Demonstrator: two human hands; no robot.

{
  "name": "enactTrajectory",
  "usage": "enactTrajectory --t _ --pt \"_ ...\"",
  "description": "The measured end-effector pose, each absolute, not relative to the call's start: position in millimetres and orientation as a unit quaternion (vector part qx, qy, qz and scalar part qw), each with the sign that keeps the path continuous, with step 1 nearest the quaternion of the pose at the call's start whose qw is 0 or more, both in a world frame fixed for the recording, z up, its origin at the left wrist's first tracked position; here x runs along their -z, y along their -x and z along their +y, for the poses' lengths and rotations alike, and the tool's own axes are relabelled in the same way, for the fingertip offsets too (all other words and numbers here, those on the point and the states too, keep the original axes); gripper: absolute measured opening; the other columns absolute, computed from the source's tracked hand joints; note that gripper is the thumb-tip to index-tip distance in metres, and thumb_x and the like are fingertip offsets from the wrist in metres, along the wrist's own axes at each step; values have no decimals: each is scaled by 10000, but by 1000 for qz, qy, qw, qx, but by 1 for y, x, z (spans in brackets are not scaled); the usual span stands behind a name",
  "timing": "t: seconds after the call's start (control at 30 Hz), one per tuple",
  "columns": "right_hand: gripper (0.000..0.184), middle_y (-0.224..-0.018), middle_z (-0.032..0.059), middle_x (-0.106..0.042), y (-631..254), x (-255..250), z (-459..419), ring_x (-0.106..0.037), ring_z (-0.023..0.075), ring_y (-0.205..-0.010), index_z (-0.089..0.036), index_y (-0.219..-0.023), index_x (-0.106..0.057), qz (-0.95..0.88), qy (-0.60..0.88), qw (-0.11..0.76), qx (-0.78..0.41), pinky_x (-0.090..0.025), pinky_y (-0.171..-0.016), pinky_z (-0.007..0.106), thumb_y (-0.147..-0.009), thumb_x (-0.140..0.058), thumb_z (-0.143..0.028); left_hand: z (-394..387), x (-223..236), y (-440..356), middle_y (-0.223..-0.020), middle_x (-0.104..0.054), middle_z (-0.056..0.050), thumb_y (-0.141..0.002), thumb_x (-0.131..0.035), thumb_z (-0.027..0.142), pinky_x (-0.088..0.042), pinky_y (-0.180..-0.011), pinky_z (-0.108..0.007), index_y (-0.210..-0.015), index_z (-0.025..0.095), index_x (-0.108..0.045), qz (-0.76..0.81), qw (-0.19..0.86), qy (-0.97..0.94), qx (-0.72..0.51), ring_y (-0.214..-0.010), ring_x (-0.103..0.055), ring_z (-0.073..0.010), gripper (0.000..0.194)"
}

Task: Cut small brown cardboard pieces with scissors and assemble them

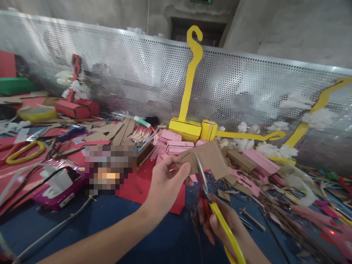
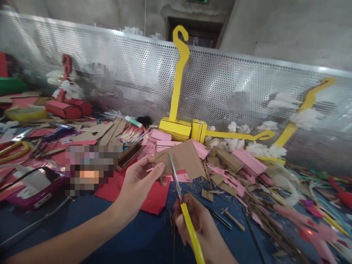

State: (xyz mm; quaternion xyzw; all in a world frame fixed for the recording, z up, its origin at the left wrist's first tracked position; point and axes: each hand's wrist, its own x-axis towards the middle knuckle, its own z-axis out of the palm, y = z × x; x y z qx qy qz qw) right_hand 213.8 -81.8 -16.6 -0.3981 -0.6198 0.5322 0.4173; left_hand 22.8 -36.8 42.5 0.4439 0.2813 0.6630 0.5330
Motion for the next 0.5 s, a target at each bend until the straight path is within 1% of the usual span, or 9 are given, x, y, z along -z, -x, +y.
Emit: enactTrajectory --t 0.1,0.17,0.3,0.33,0.47,0.5 --pt "488 -1017 63 -635 -214 16 -84 -503 104 -616 -248 -1173 -586 -605 414 433 -524 -467 -550 244 -901 -653 -647 -37 -40 -23 -650 -604 46 -877 -738 294 -528 -615 -231 -791 166 -555 281 534 -447 -661 -554 -609 -88 240" --pt "526 -1078 77 -632 -213 12 -86 -518 120 -658 -264 -1184 -590 -592 422 431 -534 -465 -552 243 -870 -668 -679 -37 -39 -24 -649 -605 47 -890 -726 287 -514 -622 -220 -802 166 -557 281 528 -451 -662 -562 -608 -83 226" --pt "568 -985 72 -626 -210 4 -90 -553 165 -734 -241 -1042 -633 -581 432 424 -545 -472 -558 244 -784 -709 -740 -38 -39 -26 -657 -596 54 -900 -704 256 -483 -602 -194 -814 166 -563 285 511 -458 -670 -549 -579 -65 188" --pt "575 -977 72 -626 -209 4 -91 -559 170 -739 -237 -1032 -636 -578 433 425 -546 -475 -558 245 -772 -719 -743 -39 -39 -27 -654 -589 55 -902 -698 253 -481 -598 -195 -813 169 -561 286 507 -459 -671 -548 -571 -66 184" --pt "590 -1029 79 -640 -208 7 -97 -555 163 -701 -263 -1185 -618 -552 437 453 -546 -483 -553 259 -799 -731 -695 -44 -41 -31 -670 -573 45 -918 -681 260 -488 -619 -207 -807 178 -551 290 480 -480 -675 -595 -566 -84 189" --pt "582 -1028 77 -642 -207 8 -98 -552 161 -696 -267 -1191 -620 -546 436 461 -547 -483 -551 260 -806 -728 -689 -46 -41 -31 -686 -576 39 -927 -672 263 -487 -627 -209 -813 179 -554 291 470 -488 -676 -613 -564 -88 184"
